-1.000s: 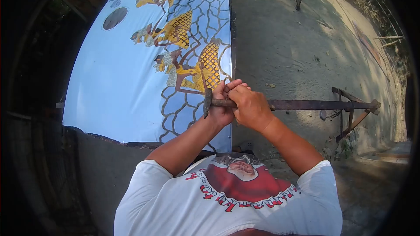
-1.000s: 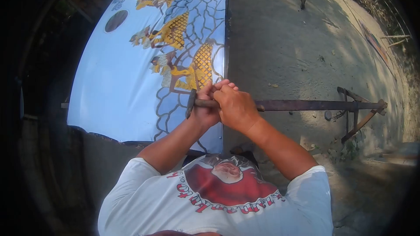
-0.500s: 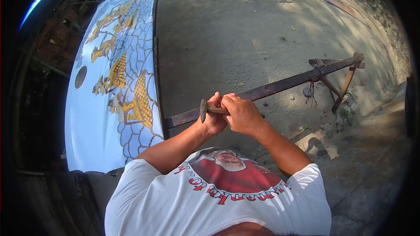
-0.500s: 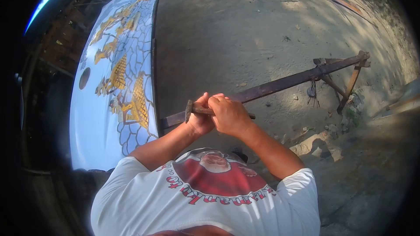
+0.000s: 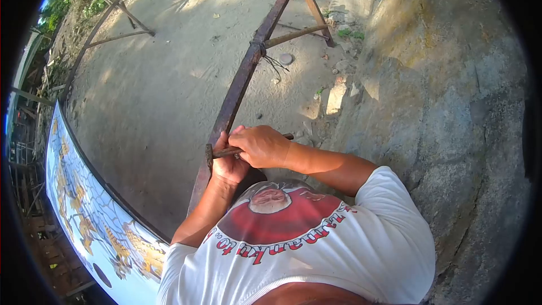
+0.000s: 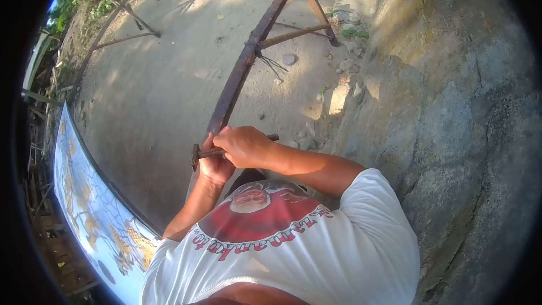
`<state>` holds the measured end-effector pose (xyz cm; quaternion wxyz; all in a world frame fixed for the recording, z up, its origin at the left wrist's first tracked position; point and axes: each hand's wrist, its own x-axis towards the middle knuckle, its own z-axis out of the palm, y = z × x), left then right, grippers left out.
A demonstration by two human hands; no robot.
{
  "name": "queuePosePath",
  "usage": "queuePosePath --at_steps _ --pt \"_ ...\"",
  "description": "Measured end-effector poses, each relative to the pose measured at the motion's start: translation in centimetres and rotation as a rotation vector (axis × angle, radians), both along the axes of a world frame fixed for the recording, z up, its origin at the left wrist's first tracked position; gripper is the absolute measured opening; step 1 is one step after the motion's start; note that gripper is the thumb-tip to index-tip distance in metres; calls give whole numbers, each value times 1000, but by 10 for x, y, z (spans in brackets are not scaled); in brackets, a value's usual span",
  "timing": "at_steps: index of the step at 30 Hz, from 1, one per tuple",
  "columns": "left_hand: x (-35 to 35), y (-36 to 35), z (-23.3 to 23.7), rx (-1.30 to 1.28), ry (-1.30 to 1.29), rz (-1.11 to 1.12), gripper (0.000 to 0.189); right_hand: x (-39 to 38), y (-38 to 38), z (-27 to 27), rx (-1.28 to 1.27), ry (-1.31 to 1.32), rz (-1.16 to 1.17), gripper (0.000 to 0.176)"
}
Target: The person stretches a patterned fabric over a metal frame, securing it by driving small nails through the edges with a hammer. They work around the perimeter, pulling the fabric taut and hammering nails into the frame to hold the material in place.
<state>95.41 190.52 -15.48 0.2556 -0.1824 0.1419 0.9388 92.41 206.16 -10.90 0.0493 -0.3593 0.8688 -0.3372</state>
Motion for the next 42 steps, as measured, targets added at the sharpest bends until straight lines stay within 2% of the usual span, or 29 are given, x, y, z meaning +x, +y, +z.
queuePosePath --at_steps 4,8,10,13,15,18,19,21,29,31,32,34,36,37,39,41,42 --pt "-50 27 3 -12 -68 -85 47 -29 25 10 -13 14 -143 21" --pt "-110 40 -26 65 -21 -174 47 -82 45 9 160 -34 -183 22" --pt "-149 55 -29 -44 -78 -158 46 -116 54 2 130 44 -226 20" --pt "-196 69 -30 18 -36 -227 48 -158 67 -5 73 99 -276 19" --pt "-232 81 -35 74 65 -307 48 -186 82 0 139 56 -268 19" --pt "-279 105 -39 77 37 -373 47 -221 102 -4 135 -16 -354 18" --pt "-293 114 -37 109 63 -370 48 -234 111 -7 135 -16 -365 18" --pt "-321 133 -36 93 56 -382 48 -262 128 -14 -53 8 -402 11" --pt "-448 245 -52 23 17 -287 54 -398 233 -27 -73 -31 -351 16" --pt "-478 275 -67 20 -24 -287 56 -430 268 -29 -126 -43 -348 19" --pt "-494 288 -86 132 43 -337 57 -440 283 -25 -134 -53 -341 19" --pt "-519 329 -62 -31 -58 -292 51 -469 323 -8 -153 -160 -343 23" --pt "-544 355 -72 22 1 -283 52 -491 358 0 -124 -166 -335 23" --pt "-554 367 -72 17 -19 -254 51 -502 374 4 -202 -201 -372 21" --pt "-578 393 -51 -62 -129 -183 44 -523 400 7 -290 -228 -386 20" --pt "-597 412 -48 -69 -114 -212 43 -540 427 6 -236 -375 -546 19" --pt "-606 423 -41 -85 -112 -226 43 -548 436 18 -225 -311 -545 17"
